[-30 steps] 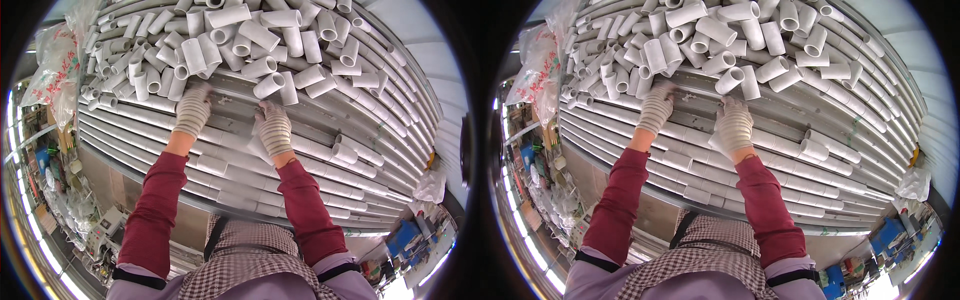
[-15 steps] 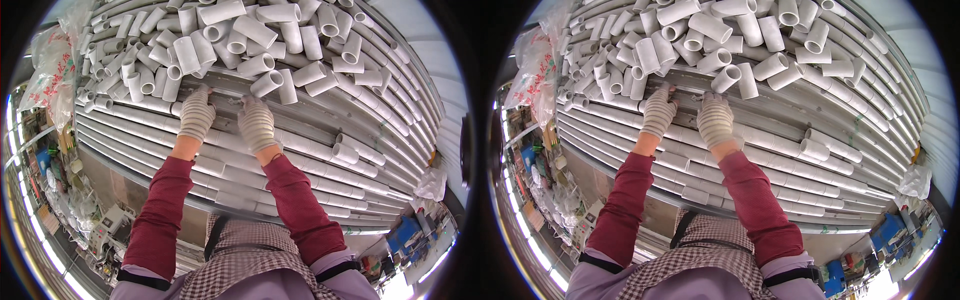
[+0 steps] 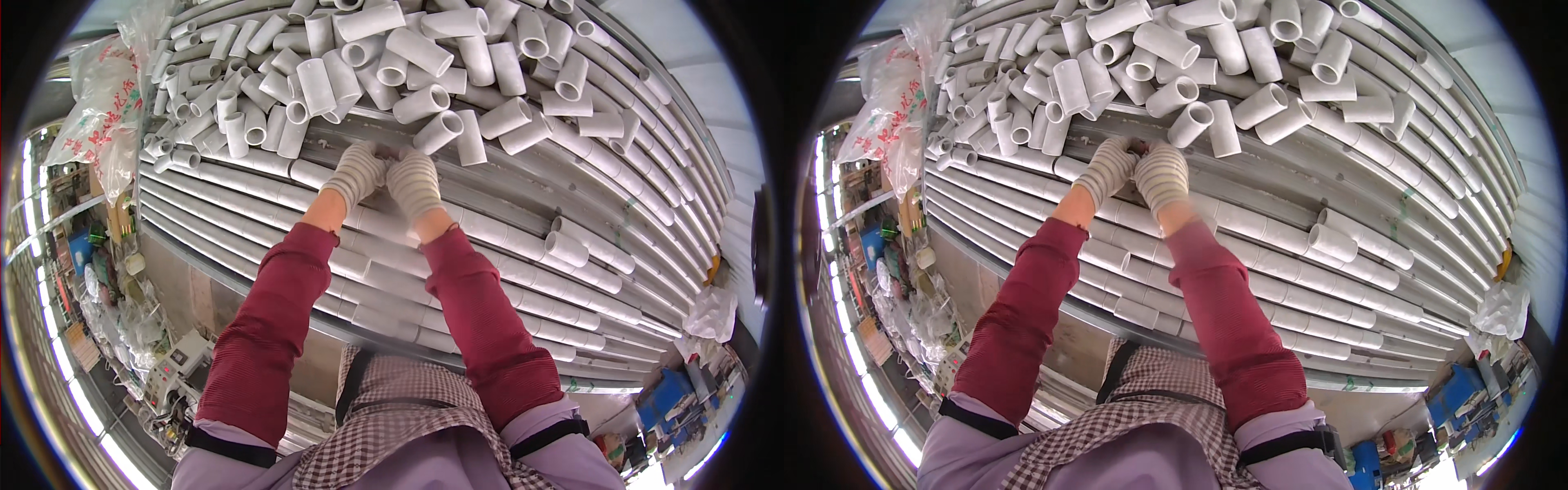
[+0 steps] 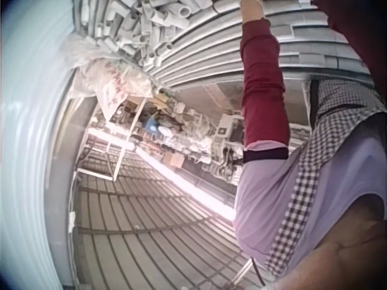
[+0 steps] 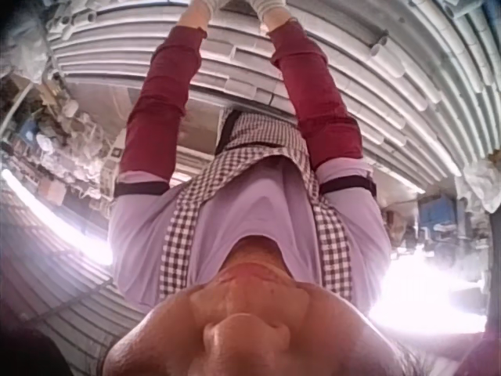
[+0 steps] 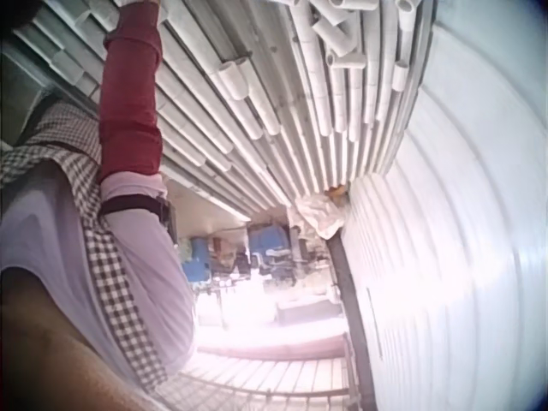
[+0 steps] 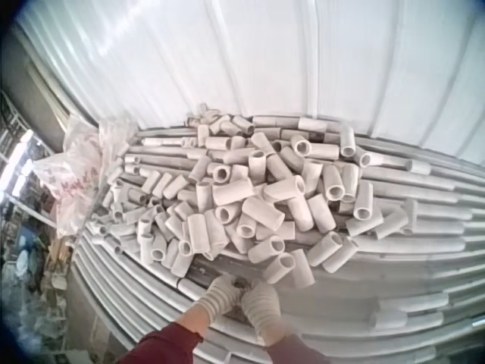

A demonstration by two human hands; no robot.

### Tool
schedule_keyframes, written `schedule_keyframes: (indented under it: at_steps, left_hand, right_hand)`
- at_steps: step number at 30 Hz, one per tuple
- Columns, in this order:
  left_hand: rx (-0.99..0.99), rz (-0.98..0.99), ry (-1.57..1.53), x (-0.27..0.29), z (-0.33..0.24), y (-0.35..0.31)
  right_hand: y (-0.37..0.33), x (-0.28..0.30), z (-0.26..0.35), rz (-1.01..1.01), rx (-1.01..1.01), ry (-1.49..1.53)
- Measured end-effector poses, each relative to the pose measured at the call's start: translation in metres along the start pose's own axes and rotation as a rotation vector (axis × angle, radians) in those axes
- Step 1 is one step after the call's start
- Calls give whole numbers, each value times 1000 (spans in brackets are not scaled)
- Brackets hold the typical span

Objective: Operating a machine to wrap plastic cores with film, including loading cores, applying adhesive, and organizing finished rollers.

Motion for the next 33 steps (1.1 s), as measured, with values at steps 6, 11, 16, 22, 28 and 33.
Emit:
schedule_keyframes:
  at_steps: [6,11,16,22,28,33]
  left_hand:
    - [166,138,-767,-29,3,-30]
    - [-349,154,-554,-110,-206,-133]
    - [-1947,-79,-413,-193,-465,-416]
    - [-1291,115,-469,-176,-358,-279]
    - [-397,-806,4,55,-62,-103]
    - [24,-622,670,97,-6,-33]
  right_hand:
    - [-27,5,-28,57,-86,684]
    - [-142,174,-80,-222,426,1155]
    - [-339,450,-329,-958,408,1237]
    - [-325,461,-301,-927,350,933]
    - [-183,185,-70,-28,234,491]
    - [-94,61,43,120,584,-603]
Point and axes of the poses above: each hand's wrist, its own y-axis towards the middle knuckle, its own x-axis out of the back of the hand, z = x × y, the point moved 10 cm from there along y, towards the middle knuckle, and after that the axes turned 5 degrees about x, right-handed, at the moved point
